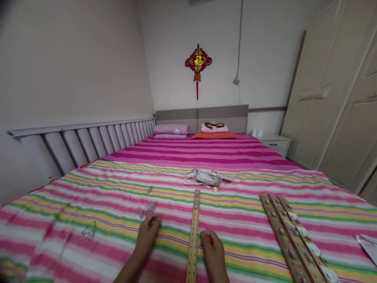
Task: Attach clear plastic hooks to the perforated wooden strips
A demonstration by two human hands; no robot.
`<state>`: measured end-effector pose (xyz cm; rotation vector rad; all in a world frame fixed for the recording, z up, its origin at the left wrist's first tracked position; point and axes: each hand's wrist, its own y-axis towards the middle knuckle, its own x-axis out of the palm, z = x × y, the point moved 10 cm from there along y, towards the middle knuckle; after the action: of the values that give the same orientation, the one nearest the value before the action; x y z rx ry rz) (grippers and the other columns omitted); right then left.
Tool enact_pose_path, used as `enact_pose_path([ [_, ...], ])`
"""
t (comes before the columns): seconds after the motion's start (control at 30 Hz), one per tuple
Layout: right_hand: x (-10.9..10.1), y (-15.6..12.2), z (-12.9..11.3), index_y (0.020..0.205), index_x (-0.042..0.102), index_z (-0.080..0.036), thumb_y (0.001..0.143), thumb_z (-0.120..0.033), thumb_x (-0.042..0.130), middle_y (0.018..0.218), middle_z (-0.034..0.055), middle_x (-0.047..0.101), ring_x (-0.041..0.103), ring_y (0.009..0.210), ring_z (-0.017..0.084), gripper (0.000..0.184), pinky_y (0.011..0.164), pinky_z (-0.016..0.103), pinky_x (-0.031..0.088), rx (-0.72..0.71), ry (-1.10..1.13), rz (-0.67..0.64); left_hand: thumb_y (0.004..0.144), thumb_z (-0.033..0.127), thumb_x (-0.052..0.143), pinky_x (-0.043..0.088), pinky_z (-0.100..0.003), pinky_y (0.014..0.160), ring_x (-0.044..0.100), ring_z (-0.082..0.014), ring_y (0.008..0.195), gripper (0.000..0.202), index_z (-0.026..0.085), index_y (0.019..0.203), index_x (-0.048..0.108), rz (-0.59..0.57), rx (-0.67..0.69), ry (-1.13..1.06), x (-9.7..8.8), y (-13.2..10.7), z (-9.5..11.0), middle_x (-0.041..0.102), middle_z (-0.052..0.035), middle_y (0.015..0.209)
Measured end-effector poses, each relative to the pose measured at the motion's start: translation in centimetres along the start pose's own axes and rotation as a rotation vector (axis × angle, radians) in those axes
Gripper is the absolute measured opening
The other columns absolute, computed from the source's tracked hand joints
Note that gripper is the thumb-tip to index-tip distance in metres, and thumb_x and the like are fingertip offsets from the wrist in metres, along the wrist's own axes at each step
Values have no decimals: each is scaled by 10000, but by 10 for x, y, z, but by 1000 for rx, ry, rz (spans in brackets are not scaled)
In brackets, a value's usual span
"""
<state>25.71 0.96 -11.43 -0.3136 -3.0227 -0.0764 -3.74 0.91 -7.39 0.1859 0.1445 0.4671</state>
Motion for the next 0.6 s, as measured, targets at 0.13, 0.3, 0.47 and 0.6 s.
enact_pose_path([
  [0.13, 3, -24, -3, 657, 620, -182, 661, -568, 612, 597, -1, 561, 507, 596, 173, 385, 564, 264, 412, -53, -52, -26, 643, 445, 594, 485, -323, 697, 606, -211, 735, 384, 140, 871, 651, 250, -9, 108, -76, 22, -12, 650, -49, 749],
  [0.3, 13, -29, -4, 677, 610, -189, 720, -606, 565, 604, -1, 556, 500, 596, 175, 422, 541, 254, 399, -107, -100, -88, 581, 366, 695, 409, -409, 989, 526, -306, 1164, 639, 121, 1156, 564, 275, 12, 315, -96, 55, -21, 599, -157, 1193],
  [0.47, 12, -26, -2, 682, 617, -185, 738, -575, 569, 601, -3, 544, 493, 586, 170, 397, 539, 253, 397, -142, -101, -81, 563, 321, 743, 417, -420, 987, 537, -317, 1164, 789, 113, 1273, 467, 189, -49, 296, -89, 70, -44, 599, -165, 1194],
  [0.6, 11, -26, -2, 689, 616, -182, 754, -550, 562, 606, 2, 549, 500, 593, 175, 377, 541, 257, 403, -152, -95, -85, 554, 297, 742, 431, -404, 979, 590, -282, 1091, 805, 118, 1282, 451, 190, -52, 183, -91, 69, -48, 652, -101, 1033],
])
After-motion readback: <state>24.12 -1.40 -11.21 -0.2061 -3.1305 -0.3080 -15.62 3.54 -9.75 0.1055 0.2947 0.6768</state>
